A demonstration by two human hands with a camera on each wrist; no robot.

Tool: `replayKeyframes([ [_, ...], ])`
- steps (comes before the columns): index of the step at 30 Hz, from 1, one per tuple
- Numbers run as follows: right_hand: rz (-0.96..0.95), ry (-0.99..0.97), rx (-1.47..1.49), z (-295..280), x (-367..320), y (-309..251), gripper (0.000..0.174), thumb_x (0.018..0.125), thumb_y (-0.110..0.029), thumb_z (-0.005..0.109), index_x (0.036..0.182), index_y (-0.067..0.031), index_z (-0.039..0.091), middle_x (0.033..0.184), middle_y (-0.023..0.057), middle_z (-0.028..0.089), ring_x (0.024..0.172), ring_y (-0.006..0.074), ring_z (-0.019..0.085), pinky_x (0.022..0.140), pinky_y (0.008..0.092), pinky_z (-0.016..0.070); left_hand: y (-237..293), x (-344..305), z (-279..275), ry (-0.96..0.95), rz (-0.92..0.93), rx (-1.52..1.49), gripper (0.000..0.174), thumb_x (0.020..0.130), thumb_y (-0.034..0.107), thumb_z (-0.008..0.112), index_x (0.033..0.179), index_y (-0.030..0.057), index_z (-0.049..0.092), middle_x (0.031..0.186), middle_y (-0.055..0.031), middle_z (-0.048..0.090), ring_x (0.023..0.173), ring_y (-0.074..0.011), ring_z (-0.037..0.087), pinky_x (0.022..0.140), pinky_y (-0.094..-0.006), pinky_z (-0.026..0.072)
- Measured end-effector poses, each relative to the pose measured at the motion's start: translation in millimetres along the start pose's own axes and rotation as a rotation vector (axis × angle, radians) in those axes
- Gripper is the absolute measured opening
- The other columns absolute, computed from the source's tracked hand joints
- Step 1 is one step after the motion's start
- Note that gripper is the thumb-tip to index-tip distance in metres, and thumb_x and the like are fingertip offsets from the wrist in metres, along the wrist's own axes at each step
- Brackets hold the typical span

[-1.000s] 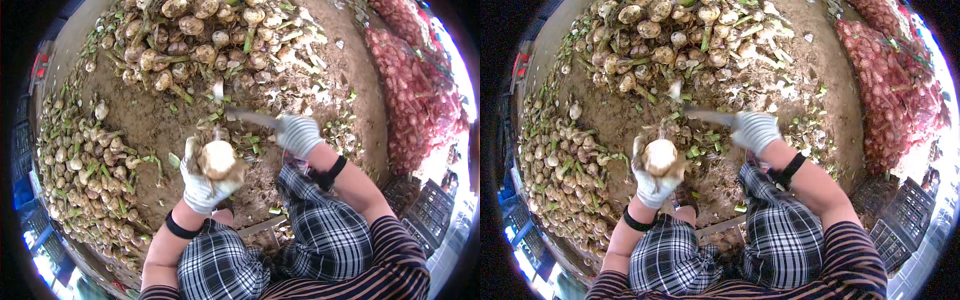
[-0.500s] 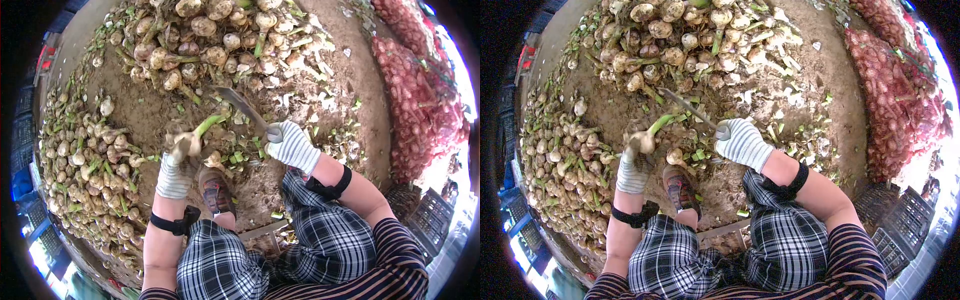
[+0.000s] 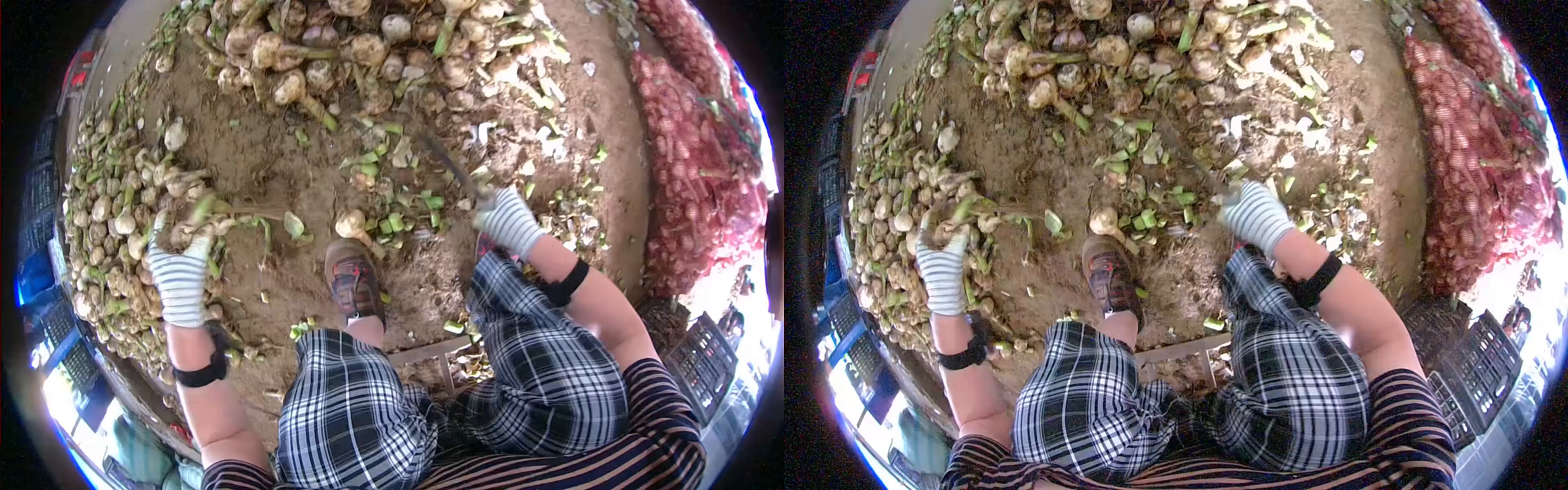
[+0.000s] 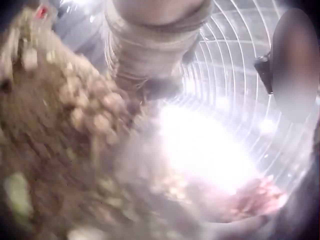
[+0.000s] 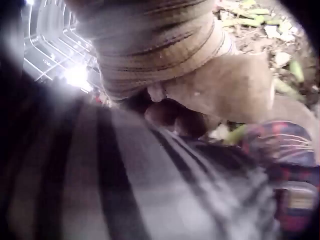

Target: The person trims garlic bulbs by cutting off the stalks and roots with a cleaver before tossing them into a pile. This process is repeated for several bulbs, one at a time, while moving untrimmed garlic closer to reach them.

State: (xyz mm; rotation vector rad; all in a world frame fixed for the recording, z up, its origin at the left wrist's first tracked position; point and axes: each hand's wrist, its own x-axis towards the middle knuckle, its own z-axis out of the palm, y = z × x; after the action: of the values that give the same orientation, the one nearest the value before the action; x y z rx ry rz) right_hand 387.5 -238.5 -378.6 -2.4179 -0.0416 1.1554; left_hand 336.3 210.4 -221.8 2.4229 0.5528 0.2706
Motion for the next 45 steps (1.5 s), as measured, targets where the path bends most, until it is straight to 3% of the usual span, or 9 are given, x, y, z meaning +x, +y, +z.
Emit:
replayKeyframes([
  [3, -0.259, 0.161, 0.074, -12.1, 14.2, -6.0, 0.031, 0.078, -0.027, 0.047, 0.085, 0.0011, 0.058, 0.062, 0.0151, 0.059, 0.055, 0.0256, 0.054, 0.055, 0.0341, 0.045, 30.7, 3.4, -15.1, 0.165, 0.131, 0.853, 0.052, 0.069, 0.012, 0.07, 0.115, 0.0014, 0.047, 0.117, -0.0211, 0.048, 0.102, -0.0283, 0.052, 0.088, -0.0397, 0.0426],
  [7, -0.064, 0.216, 0.805, -20.3, 4.4, -34.9, 0.013, 0.079, -0.015, 0.049, 0.077, -0.0033, 0.055, 0.06, 0.001, 0.053, 0.05, 0.0141, 0.046, 0.048, 0.0294, 0.0386, 72.7, -36.5, 58.3, -0.711, -0.142, 0.505, 0.061, 0.065, 0.043, 0.068, 0.111, 0.0058, 0.054, 0.101, -0.018, 0.058, 0.095, -0.0318, 0.054, 0.085, -0.0424, 0.0416],
  [15, -0.08, 0.176, 0.33, -46.9, -33.3, -73.9, 0.02, 0.072, -0.011, 0.058, 0.087, 0.0019, 0.055, 0.062, 0.0006, 0.054, 0.054, 0.0076, 0.048, 0.048, 0.0256, 0.0402, 45.1, -56.7, 169.1, -0.781, 0.075, 0.587, 0.079, 0.063, 0.065, 0.057, 0.108, 0.0012, 0.054, 0.107, -0.0186, 0.057, 0.101, -0.03, 0.054, 0.091, -0.0452, 0.0359],
  [20, -0.331, 0.272, 0.221, -52.8, -47.0, -93.9, 0.025, 0.071, -0.017, 0.053, 0.088, -0.0012, 0.061, 0.06, 0.0088, 0.058, 0.055, 0.019, 0.056, 0.053, 0.0292, 0.0463, 54.5, -43.0, 142.2, -0.605, -0.285, -0.912, 0.053, 0.068, 0.003, 0.068, 0.115, 0.0041, 0.042, 0.098, -0.0057, 0.059, 0.089, -0.0141, 0.057, 0.079, -0.0257, 0.0472],
  [23, -0.388, 0.221, -0.217, -79.5, -63.8, -136.5, 0.021, 0.07, -0.022, 0.049, 0.08, -0.0085, 0.061, 0.058, 0.0131, 0.058, 0.053, 0.0295, 0.058, 0.052, 0.0391, 0.048, 23.8, -21.2, 160.0, -0.894, -1.104, -2.255, 0.046, 0.086, 0.041, 0.042, 0.117, 0.0073, 0.044, 0.115, -0.0119, 0.052, 0.116, -0.0257, 0.038, 0.093, -0.0426, 0.0391],
  [27, -0.495, 0.311, -0.476, -79.9, -70.5, -152.3, 0.016, 0.071, -0.023, 0.055, 0.074, -0.0083, 0.06, 0.06, 0.014, 0.058, 0.057, 0.0309, 0.059, 0.051, 0.0412, 0.0464, 32.8, -31.3, 153.0, -1.04, -0.943, -2.329, 0.049, 0.088, 0.04, 0.036, 0.118, 0.0016, 0.043, 0.118, -0.0192, 0.049, 0.108, -0.0292, 0.049, 0.092, -0.0469, 0.041],
  [31, -0.582, 0.438, -0.405, -72.5, -69.5, -149.6, 0.015, 0.061, -0.02, 0.055, 0.07, -0.0089, 0.059, 0.052, 0.0134, 0.053, 0.05, 0.0306, 0.055, 0.046, 0.0413, 0.0419, 58.3, -39.5, 135.0, -0.803, -0.24, -1.18, 0.042, 0.091, 0.028, 0.035, 0.119, -0.0022, 0.042, 0.114, -0.0217, 0.051, 0.106, -0.0309, 0.051, 0.087, -0.0466, 0.0446],
  [35, -0.58, 0.441, -0.422, -67.4, -69.6, -149.4, 0.015, 0.06, -0.02, 0.055, 0.071, -0.0108, 0.06, 0.054, 0.0128, 0.055, 0.051, 0.03, 0.056, 0.05, 0.0415, 0.0428, 24.0, -54.6, 175.8, -0.955, -0.656, -1.99, 0.035, 0.092, 0.022, 0.037, 0.121, 0.0042, 0.043, 0.122, -0.0157, 0.047, 0.112, -0.0223, 0.047, 0.095, -0.0383, 0.0397],
  [45, -0.592, 0.297, -0.397, -59.9, -69.9, -161.7, 0.019, 0.066, -0.025, 0.058, 0.072, -0.0064, 0.057, 0.058, 0.0157, 0.057, 0.054, 0.0321, 0.058, 0.047, 0.0428, 0.0446, 40.7, -69.3, 171.6, -0.873, 0.474, 0.014, 0.041, 0.091, 0.038, 0.036, 0.127, 0.0185, 0.039, 0.125, -0.0024, 0.046, 0.111, -0.0174, 0.046, 0.102, -0.0394, 0.0291],
])
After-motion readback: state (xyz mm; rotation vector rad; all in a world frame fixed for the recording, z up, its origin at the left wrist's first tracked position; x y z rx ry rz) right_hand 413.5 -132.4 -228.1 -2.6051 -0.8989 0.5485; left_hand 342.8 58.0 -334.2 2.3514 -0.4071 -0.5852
